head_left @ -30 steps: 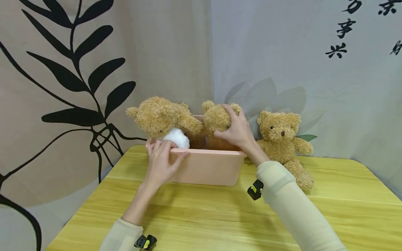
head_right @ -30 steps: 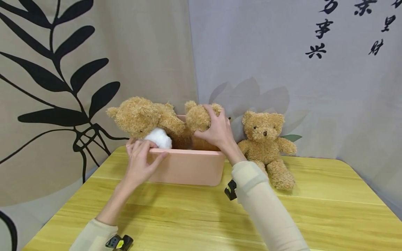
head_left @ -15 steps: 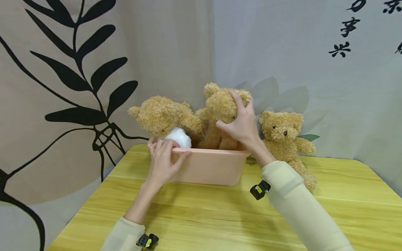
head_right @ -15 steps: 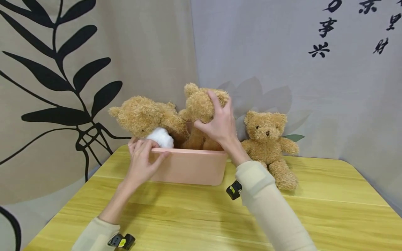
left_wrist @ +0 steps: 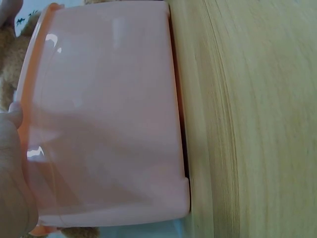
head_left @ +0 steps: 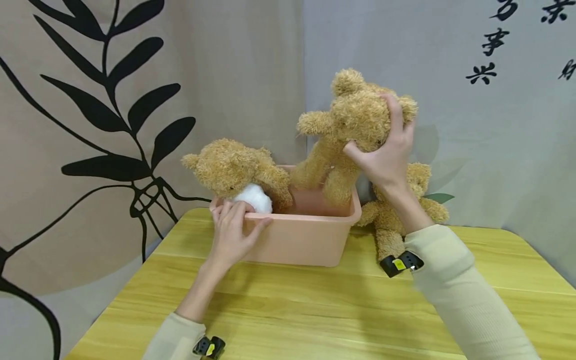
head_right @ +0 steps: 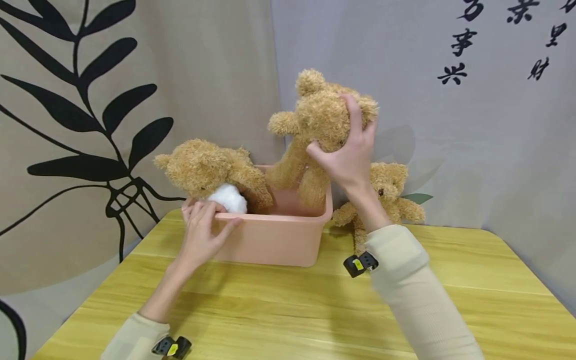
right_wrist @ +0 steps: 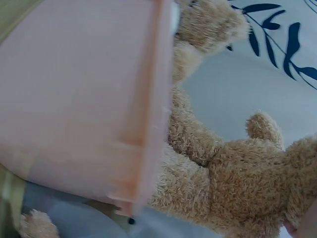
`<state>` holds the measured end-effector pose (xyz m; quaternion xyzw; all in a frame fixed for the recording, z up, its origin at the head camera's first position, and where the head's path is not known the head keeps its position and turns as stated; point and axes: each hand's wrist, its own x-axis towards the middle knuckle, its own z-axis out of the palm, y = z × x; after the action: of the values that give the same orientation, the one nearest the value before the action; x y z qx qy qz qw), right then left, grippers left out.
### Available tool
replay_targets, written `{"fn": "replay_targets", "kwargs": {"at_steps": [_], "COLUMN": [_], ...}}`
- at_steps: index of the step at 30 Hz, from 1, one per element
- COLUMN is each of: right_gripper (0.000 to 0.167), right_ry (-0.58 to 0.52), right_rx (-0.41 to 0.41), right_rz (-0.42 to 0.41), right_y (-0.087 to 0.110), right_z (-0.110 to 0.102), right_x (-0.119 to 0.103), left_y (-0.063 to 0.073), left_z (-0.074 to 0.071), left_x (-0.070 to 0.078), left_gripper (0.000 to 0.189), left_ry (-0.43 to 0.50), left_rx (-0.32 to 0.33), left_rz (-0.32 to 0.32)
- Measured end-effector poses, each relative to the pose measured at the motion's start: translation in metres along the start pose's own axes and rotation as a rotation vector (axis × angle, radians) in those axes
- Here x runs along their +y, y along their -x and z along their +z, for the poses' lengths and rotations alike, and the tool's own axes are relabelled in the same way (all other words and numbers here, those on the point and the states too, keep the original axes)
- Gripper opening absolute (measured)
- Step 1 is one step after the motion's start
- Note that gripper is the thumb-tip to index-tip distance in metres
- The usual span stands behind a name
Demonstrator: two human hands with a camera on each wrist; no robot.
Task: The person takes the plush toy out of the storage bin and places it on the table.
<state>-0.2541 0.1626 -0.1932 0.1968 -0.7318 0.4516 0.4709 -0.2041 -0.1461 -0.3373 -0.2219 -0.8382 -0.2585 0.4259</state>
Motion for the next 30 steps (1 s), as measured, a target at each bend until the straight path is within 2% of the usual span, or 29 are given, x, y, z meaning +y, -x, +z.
{"fn": "replay_targets", "kwargs": {"at_steps": [3,10,15,19,30], "right_gripper": [0.087,0.085,0.080,0.078,0.067], "right_ry": [-0.010,-0.055,-0.045,-0.021,0.139], "right_rx": [0.077,0.203,0.271,0.301,0.300], "right_rz": [-0.003,-0.164,-0.203,-0.218,-0.222], "right_y": [-0.009,-0.029,-0.040,-0.047,-0.053], "right_z": [-0.011,-0.037,-0.057,-0.073,-0.122], "right_x": [-0.004,-0.008,-0.009,-0.007,0.010], "left_y": [0.001,0.001,0.000,0.001,0.001], "left_z": [0.000,0.001,0.002,0.002,0.003], "left_x": [0.000,-0.001,-0.001,-0.001,-0.002], "left_gripper": [0.042,0.050,0.053,0.051,0.058], "left_ry": [-0.001,0.006,0.006,0.007,0.000], "left_rx": [0.004,0.007,0.005,0.008,0.019], "left_rz": [0.000,0.004,0.003,0.008,0.007]}}
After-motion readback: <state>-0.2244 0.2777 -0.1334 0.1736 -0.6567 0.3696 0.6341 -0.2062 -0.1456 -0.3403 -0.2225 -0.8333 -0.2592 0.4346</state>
